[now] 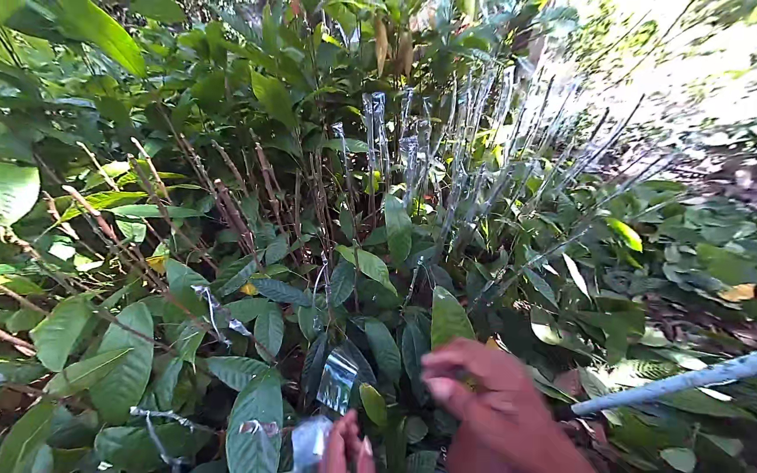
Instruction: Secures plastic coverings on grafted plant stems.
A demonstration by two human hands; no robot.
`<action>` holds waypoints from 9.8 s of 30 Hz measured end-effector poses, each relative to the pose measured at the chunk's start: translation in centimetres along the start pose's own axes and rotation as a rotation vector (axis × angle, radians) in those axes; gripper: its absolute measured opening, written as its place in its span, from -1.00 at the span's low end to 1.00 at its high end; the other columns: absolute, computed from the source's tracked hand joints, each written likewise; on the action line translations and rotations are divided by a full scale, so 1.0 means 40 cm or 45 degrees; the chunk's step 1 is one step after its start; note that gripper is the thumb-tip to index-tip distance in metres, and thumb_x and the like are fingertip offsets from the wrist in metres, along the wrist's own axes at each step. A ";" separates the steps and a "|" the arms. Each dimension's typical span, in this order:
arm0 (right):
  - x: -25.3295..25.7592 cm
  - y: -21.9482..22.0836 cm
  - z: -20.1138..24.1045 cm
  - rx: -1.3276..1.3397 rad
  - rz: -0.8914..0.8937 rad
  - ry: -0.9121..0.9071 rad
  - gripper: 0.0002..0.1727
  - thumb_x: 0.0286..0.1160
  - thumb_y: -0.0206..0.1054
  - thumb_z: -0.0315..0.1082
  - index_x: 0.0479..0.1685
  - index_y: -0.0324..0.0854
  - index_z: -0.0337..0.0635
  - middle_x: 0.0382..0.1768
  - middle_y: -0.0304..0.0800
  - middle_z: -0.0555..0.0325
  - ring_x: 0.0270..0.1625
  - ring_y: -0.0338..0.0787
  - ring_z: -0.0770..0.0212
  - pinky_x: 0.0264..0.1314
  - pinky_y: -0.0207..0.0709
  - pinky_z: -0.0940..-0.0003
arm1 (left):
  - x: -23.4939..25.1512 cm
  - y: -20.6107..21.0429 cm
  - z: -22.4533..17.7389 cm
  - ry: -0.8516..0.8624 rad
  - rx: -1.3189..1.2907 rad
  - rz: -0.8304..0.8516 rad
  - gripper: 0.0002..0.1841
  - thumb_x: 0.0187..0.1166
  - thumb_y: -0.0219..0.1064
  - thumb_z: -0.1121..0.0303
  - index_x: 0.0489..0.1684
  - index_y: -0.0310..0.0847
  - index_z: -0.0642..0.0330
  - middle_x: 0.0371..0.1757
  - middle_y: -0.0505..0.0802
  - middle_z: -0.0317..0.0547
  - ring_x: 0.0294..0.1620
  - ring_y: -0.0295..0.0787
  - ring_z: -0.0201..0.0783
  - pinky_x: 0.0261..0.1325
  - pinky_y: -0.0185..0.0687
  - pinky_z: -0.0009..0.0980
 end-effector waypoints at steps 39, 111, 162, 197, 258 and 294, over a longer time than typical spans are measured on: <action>-0.060 0.164 -0.201 0.040 0.493 0.615 -0.65 0.73 0.26 -0.16 0.00 0.78 -0.29 -0.12 0.84 -0.11 -0.07 0.83 0.02 0.13 0.67 0.03 | 0.743 0.170 -0.449 0.399 0.399 0.405 -0.65 0.86 0.09 0.13 -0.10 0.68 0.20 -0.31 0.81 -0.09 -0.39 0.76 -0.20 -0.16 0.72 -0.12; -0.010 0.274 -0.195 0.574 -0.247 0.761 -0.86 0.46 0.44 -0.39 -0.13 0.75 -0.27 -0.21 0.76 0.22 -0.27 0.70 0.43 -0.18 0.62 0.52 | 0.257 -0.014 0.004 0.167 -0.715 0.615 -0.86 0.51 0.46 0.27 -0.38 0.76 0.10 -0.45 0.72 -0.55 -0.44 0.54 -0.68 -0.30 0.49 -0.65; 0.196 0.117 -0.371 -0.651 0.703 1.016 -0.72 0.69 0.26 -0.32 0.18 0.72 -0.30 -0.07 0.87 -0.02 -0.09 0.86 0.20 0.18 0.70 0.17 | 0.579 0.121 0.051 0.394 -0.365 0.410 -0.78 0.67 0.32 0.37 0.05 0.82 0.28 -0.11 0.93 -0.07 -0.19 0.89 -0.27 0.08 0.81 -0.26; 0.183 0.105 -0.122 -1.385 1.185 0.540 -0.70 0.68 0.23 -0.35 0.27 0.64 -0.23 -0.09 0.81 -0.32 0.10 0.79 -0.39 0.17 0.59 -0.36 | 0.531 0.117 0.043 0.390 -0.220 0.123 -0.83 0.56 0.40 0.34 -0.09 0.85 0.22 -0.20 0.94 -0.09 -0.20 0.93 -0.23 0.05 0.86 -0.15; 0.320 0.017 -0.104 -0.831 0.894 0.832 -0.57 0.72 0.22 -0.37 0.54 0.45 -0.14 0.32 0.78 0.12 0.16 0.83 0.30 0.12 0.71 0.27 | 0.502 0.058 -0.074 0.486 0.013 0.509 -0.74 0.66 0.33 0.28 0.08 0.84 0.22 -0.03 0.90 0.06 -0.03 0.86 -0.04 0.24 0.71 -0.01; 0.301 0.061 -0.032 -1.328 0.859 0.600 -0.55 0.61 0.35 -0.22 0.44 0.56 -0.15 0.12 0.80 -0.18 0.23 0.77 -0.22 0.31 0.56 -0.27 | 0.537 0.015 -0.107 0.482 -0.120 0.389 -0.70 0.71 0.28 0.18 0.18 0.80 0.11 -0.06 0.90 -0.04 -0.22 0.86 -0.16 -0.03 0.80 -0.09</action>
Point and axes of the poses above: each hand's wrist, its own x-axis towards the middle knuckle, its own y-axis out of the palm, z = x × y, the point moved 4 cm from there along x, towards the middle knuckle
